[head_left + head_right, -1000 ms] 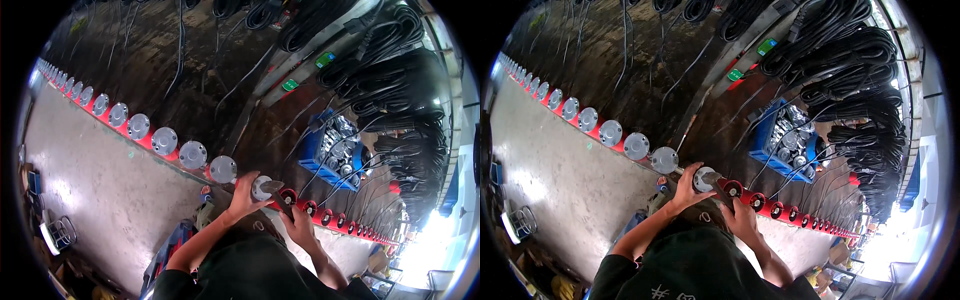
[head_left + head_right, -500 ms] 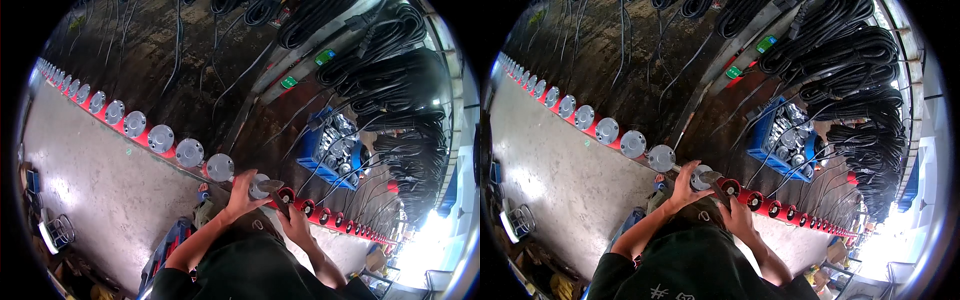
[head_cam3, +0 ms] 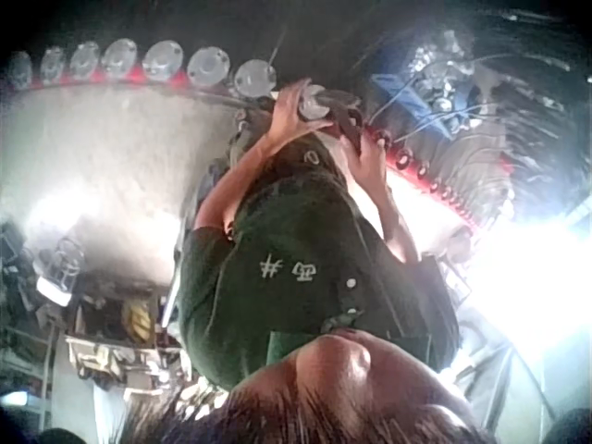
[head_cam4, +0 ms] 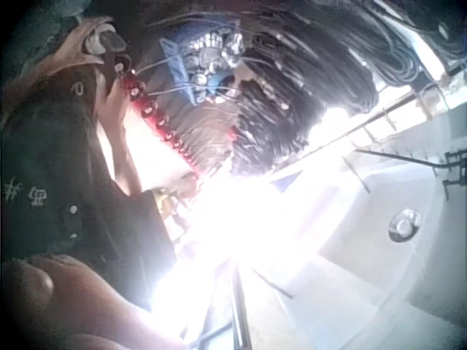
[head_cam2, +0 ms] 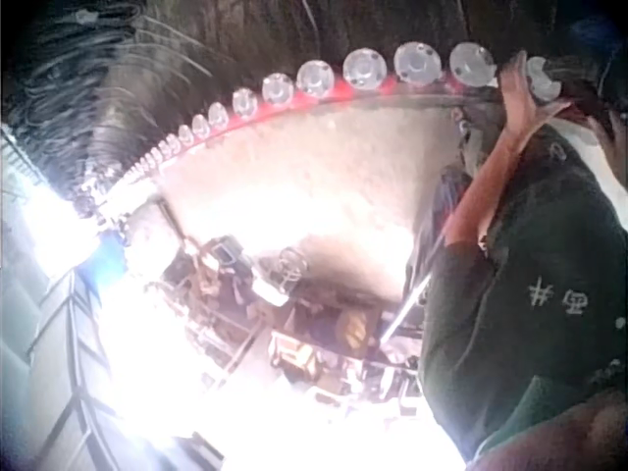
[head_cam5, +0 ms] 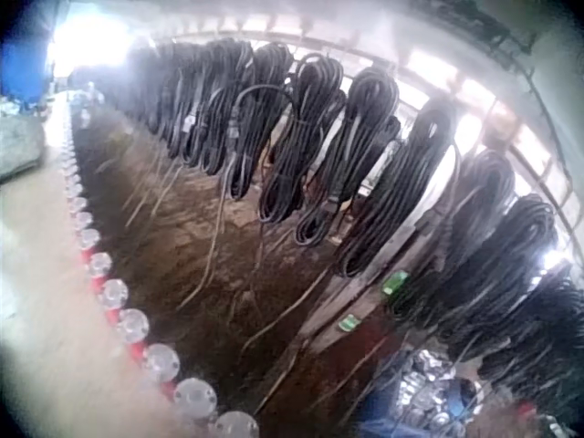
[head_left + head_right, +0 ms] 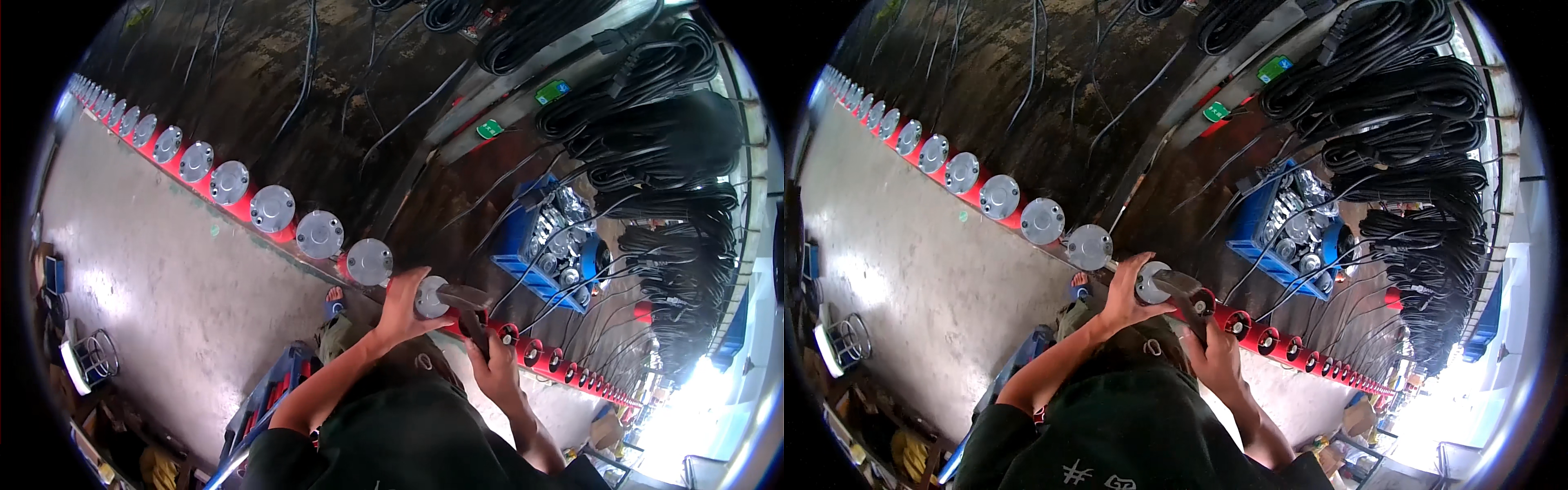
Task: The person picks up metal base plates from a bin and places them onto the tops of red cylindrical components lined up on a production rack, then secures the plates by screwing them in using an electric screwdriver.
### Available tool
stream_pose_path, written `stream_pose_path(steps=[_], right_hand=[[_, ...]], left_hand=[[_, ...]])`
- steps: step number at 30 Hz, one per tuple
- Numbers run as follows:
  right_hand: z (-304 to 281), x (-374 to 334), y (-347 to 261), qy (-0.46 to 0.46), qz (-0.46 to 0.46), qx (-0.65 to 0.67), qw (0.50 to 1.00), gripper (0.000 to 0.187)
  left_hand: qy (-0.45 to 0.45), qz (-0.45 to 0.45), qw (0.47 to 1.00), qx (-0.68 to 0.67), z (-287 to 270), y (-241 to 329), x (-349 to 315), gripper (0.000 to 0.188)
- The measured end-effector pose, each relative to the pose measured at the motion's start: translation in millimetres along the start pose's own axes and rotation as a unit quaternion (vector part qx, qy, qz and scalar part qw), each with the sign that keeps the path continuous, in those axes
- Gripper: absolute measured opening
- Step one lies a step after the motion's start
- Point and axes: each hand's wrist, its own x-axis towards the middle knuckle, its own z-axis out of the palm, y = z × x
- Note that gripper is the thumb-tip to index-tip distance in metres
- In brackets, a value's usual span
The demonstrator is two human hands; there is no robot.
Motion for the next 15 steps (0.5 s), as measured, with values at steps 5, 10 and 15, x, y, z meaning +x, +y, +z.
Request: stream_pose_path(steps=[5, 10, 15], right_hand=[[29, -11, 39, -0.049, 0.036, -0.101, 0.993, 0.026], [-8, -2, -5, -0.021, 0.024, 0.013, 0.999, 0.022], [34, -10, 33, -0.030, 0.020, -0.037, 0.999, 0.031]], left_hand=[[-0.001, 0.002, 1.000, 0.004, 8, -8, -4, 0.101], [0.022, 0.009, 1.000, 0.004, 4, -8, -4, 0.097], [0.027, -0.008, 0.999, -0.021, 9, -9, -5, 0.097]])
